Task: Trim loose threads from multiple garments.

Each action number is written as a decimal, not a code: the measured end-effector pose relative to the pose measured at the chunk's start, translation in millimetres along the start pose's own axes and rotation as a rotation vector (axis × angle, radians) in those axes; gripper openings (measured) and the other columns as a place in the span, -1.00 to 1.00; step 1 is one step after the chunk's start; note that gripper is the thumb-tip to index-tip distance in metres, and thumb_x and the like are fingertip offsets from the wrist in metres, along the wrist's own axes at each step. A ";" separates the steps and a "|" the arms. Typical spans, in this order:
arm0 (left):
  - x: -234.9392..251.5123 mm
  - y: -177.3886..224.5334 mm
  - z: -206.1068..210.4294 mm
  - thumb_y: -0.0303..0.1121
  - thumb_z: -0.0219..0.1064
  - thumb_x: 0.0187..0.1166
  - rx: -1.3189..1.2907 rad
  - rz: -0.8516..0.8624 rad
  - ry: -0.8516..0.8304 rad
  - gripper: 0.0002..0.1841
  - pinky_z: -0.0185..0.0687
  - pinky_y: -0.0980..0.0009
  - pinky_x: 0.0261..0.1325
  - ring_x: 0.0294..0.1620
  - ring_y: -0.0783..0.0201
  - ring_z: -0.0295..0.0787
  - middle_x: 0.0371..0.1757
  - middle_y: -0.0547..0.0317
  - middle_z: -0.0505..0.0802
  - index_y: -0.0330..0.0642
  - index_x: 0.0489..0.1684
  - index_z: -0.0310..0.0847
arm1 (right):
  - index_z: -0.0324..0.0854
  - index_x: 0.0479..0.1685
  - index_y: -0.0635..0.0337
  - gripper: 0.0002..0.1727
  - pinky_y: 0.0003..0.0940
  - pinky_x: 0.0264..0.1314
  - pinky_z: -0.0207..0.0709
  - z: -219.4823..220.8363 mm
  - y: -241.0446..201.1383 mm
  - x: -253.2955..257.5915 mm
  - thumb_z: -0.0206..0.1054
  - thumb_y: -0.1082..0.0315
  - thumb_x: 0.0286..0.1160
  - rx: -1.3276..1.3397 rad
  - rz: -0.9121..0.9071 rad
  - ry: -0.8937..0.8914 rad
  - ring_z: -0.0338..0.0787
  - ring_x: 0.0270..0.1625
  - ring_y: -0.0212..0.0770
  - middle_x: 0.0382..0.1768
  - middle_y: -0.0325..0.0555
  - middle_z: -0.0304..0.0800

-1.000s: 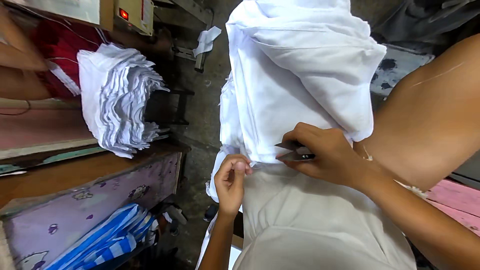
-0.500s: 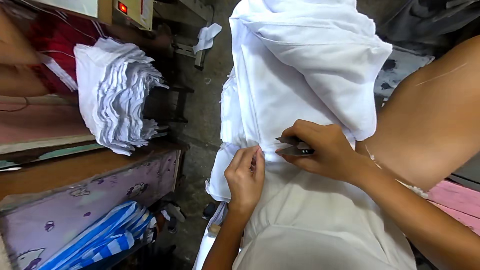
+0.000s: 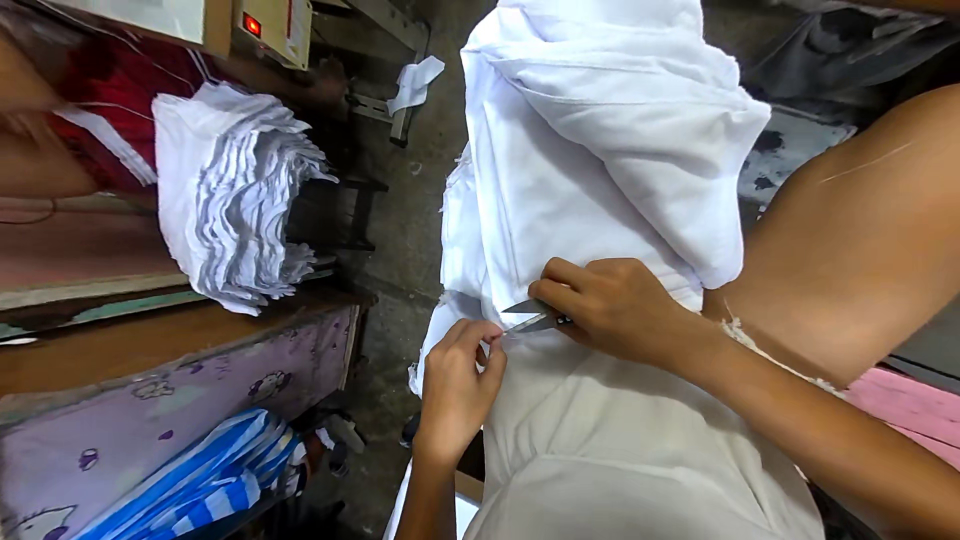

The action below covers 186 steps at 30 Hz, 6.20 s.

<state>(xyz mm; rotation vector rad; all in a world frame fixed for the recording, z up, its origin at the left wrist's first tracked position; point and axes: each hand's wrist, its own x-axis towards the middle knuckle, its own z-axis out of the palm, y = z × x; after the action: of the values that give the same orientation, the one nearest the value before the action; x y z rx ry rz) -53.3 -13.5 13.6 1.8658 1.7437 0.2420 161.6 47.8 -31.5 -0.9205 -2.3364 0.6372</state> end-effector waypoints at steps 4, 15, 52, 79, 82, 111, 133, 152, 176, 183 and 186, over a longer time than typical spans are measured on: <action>8.9 5.4 6.6 -0.37 0.42 0.45 -0.202 0.068 0.211 -0.76 0.69 0.61 -0.22 -0.31 0.46 0.77 -0.22 0.01 0.85 -0.39 -0.10 0.79 | 0.79 -0.27 0.22 -0.85 -0.34 -0.55 0.50 -9.5 12.8 3.3 0.38 0.39 0.26 0.234 0.129 0.061 0.71 -0.48 -0.25 -0.38 -0.11 0.76; 55.2 59.8 57.9 -0.20 0.72 0.23 -0.590 0.371 0.602 -0.49 0.76 0.55 0.05 -0.15 0.45 0.82 -0.22 0.07 0.84 -0.40 -0.10 0.62 | 0.82 -0.26 0.17 -0.91 -0.88 -0.48 0.27 -48.7 31.4 -8.0 0.49 0.35 0.39 0.782 0.339 0.166 0.43 -0.50 -0.80 -0.40 -0.50 0.75; 80.9 50.1 30.2 -0.41 0.35 0.58 -0.282 0.600 0.485 -0.84 0.36 0.49 0.32 0.11 0.40 0.63 -0.22 0.33 0.88 -0.17 -0.41 0.78 | 0.74 -0.36 0.25 -0.76 -0.66 -0.50 0.22 -89.2 47.7 34.1 0.33 0.34 0.67 0.836 0.592 -0.329 0.40 -0.58 -0.62 -0.59 -0.35 0.57; 64.6 57.8 5.0 -0.42 0.33 0.65 -1.065 0.111 0.080 -0.86 0.70 0.53 0.17 -0.02 0.54 0.81 -0.16 0.46 0.89 0.10 -0.25 0.73 | 0.73 -0.65 0.06 -0.58 -0.58 -0.67 0.12 -117.5 51.2 44.8 0.48 -0.03 0.46 0.334 0.086 -0.354 0.37 -0.71 -0.60 -0.78 -0.45 0.45; 65.2 58.3 4.8 -0.45 0.32 0.64 -1.107 0.080 0.050 -0.84 0.71 0.53 0.15 -0.04 0.52 0.81 -0.17 0.42 0.90 0.08 -0.28 0.74 | 0.74 -0.65 0.05 -0.60 -0.57 -0.67 0.12 -116.9 51.4 44.0 0.48 0.00 0.45 0.353 0.088 -0.360 0.37 -0.71 -0.61 -0.79 -0.45 0.46; 66.0 36.8 14.8 -0.57 0.43 0.27 -0.689 0.261 0.182 -0.88 0.61 0.73 -0.14 -0.32 0.75 0.65 -0.43 0.55 0.74 -0.17 -0.39 0.62 | 0.74 -0.31 0.17 -0.86 -0.40 -0.61 0.40 -71.0 15.2 16.7 0.49 0.40 0.14 0.153 0.065 0.124 0.67 -0.52 -0.31 -0.44 -0.20 0.72; 45.8 66.6 13.5 -0.24 0.17 0.78 -0.592 0.662 0.548 -0.75 0.61 0.44 0.50 0.47 0.49 0.63 0.47 0.61 0.67 0.20 0.30 0.62 | 0.74 -0.11 0.29 -0.87 -0.58 -0.27 0.56 -36.7 -6.5 -22.8 0.35 0.43 0.54 -0.007 0.153 0.723 0.75 -0.37 -0.38 -0.34 -0.05 0.88; 23.7 -17.0 38.2 -0.35 0.43 0.54 -0.029 0.463 0.220 -0.85 0.63 0.44 0.19 0.00 0.14 0.76 -0.06 -0.12 0.85 -0.20 -0.26 0.89 | 0.46 0.28 0.40 -0.53 -0.57 -0.19 0.46 -74.0 95.9 -32.7 0.32 0.18 0.64 0.220 0.876 0.636 0.53 -0.34 -0.53 -0.27 -0.17 0.59; 20.7 -19.7 41.1 -0.41 0.55 0.37 -0.197 0.168 0.264 -0.70 0.79 0.54 -0.14 -0.39 0.34 0.88 -0.40 -0.02 0.90 -0.50 -0.07 0.79 | 0.59 0.14 0.26 -0.71 -0.66 -0.56 0.25 -76.6 30.2 -28.8 0.26 0.22 0.68 0.134 0.553 0.434 0.36 -0.59 -0.57 -0.50 -0.28 0.48; 18.3 -36.0 22.2 -0.43 0.42 0.51 -0.060 0.285 0.238 -0.84 0.59 0.62 -0.25 -0.46 0.37 0.68 -0.48 0.02 0.78 -0.27 -0.18 0.94 | 0.66 0.01 0.33 -0.74 -0.74 -0.54 0.21 -55.2 14.4 -16.2 0.27 0.33 0.51 0.206 0.417 0.305 0.37 -0.57 -0.62 -0.53 -0.26 0.54; 21.0 -41.7 13.3 -0.44 0.40 0.53 -0.100 0.342 0.228 -0.84 0.56 0.67 -0.20 -0.41 0.42 0.66 -0.45 0.05 0.77 -0.29 -0.27 0.92 | 0.69 -0.02 0.31 -0.75 -0.69 -0.57 0.21 -43.8 8.0 -10.8 0.28 0.32 0.48 0.246 0.376 0.235 0.36 -0.60 -0.59 -0.58 -0.29 0.52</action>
<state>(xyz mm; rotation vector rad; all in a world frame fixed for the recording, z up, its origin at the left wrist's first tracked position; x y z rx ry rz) -79.6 2.5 -23.9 2.1208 1.5091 0.6841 199.7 55.1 -7.2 -1.2540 -1.8445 0.8894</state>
